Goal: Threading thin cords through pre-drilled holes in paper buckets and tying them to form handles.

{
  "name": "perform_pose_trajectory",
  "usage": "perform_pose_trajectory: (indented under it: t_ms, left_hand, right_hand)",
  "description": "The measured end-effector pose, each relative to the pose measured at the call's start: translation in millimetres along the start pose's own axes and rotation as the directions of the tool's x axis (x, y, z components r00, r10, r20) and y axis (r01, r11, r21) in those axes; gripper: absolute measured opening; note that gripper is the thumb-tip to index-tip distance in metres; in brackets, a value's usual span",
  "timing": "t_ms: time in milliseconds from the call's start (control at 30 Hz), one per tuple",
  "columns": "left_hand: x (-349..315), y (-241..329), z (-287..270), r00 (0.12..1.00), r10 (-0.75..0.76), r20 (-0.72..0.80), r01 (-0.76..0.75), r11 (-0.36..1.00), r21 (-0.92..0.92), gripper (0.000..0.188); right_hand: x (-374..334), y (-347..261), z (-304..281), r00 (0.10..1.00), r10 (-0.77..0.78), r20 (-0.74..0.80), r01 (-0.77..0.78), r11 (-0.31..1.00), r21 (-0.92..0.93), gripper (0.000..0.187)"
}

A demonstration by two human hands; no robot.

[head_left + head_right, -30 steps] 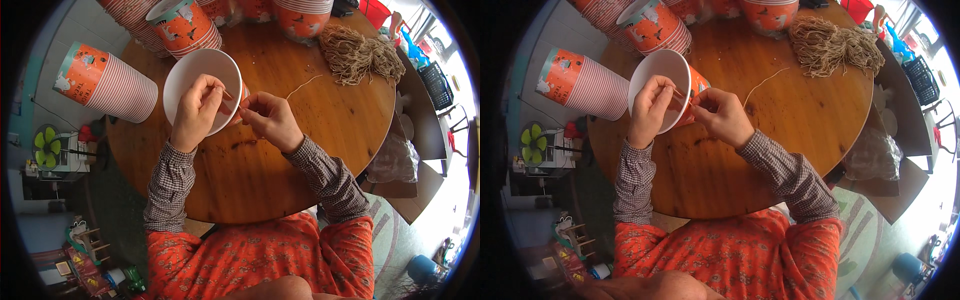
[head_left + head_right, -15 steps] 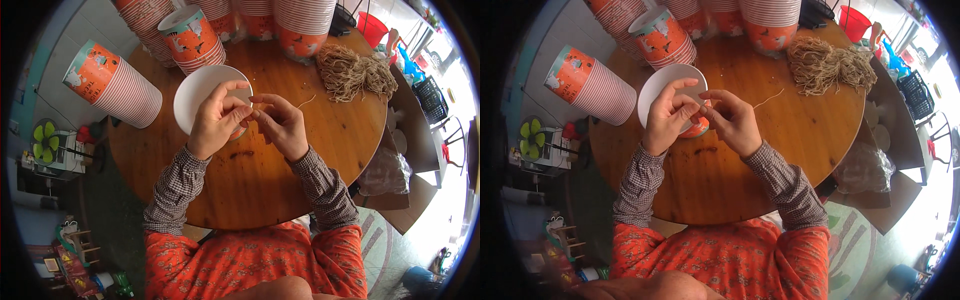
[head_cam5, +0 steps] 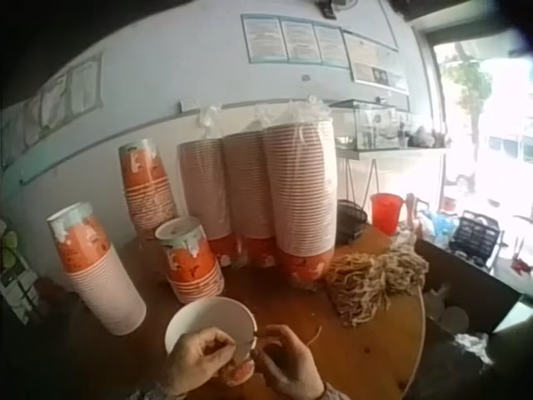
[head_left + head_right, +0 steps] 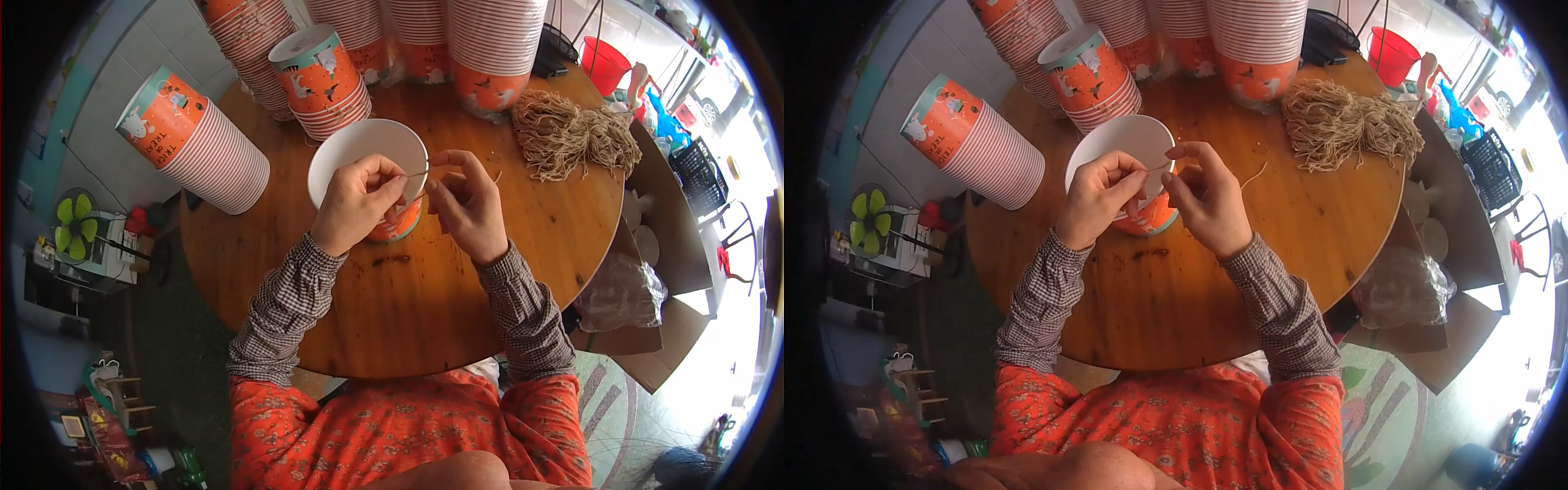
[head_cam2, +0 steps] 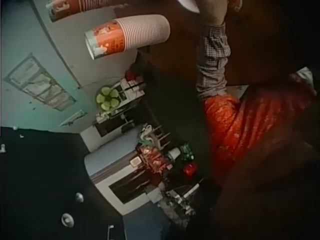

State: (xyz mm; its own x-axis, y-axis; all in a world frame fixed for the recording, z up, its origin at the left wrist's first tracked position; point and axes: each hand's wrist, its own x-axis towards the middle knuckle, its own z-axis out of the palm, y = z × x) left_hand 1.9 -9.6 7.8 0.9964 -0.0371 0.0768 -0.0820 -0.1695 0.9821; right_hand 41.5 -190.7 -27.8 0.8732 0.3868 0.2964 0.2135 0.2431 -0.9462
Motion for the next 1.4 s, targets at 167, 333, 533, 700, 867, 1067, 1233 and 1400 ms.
perform_pose_trajectory:
  t_ms: [167,333,533,700,867,1067,1233,1400]
  left_hand:
    - [2,-10,6,0.988,0.154,0.004,-0.153,0.973,0.174,0.009]
    - [1,0,13,0.968,0.211,0.133,-0.243,0.919,0.311,0.010]
    - [4,-3,13,0.936,0.282,0.209,-0.336,0.892,0.303,0.010]
    - [7,0,-5,0.965,-0.093,0.244,0.127,0.984,-0.129,0.016]
    - [6,-1,-10,0.967,-0.103,0.234,0.154,0.965,-0.214,0.017]
    - [7,-3,-5,0.960,-0.082,0.269,0.132,0.976,-0.174,0.016]
    - [8,-3,-9,0.975,-0.084,0.208,0.101,0.992,-0.072,0.016]
    - [7,-3,-7,0.986,-0.051,0.158,0.052,0.999,0.002,0.012]
  right_hand:
    - [-6,-20,-5,0.975,-0.192,0.108,0.216,0.929,-0.299,0.021]
    - [0,-13,-14,0.940,-0.298,0.164,0.337,0.885,-0.323,0.021]
    - [11,5,-23,0.984,-0.158,0.086,0.164,0.984,-0.074,0.013]
    - [15,15,-27,0.992,-0.123,-0.038,0.121,0.992,-0.047,0.012]
    - [9,13,-15,0.994,-0.013,0.108,0.011,1.000,0.016,0.021]
    - [12,28,-12,0.968,-0.247,0.053,0.249,0.968,-0.042,0.013]
    - [8,7,-12,0.938,-0.344,-0.044,0.318,0.903,-0.288,0.008]
    - [8,-5,-20,0.915,-0.401,-0.051,0.348,0.847,-0.402,0.006]
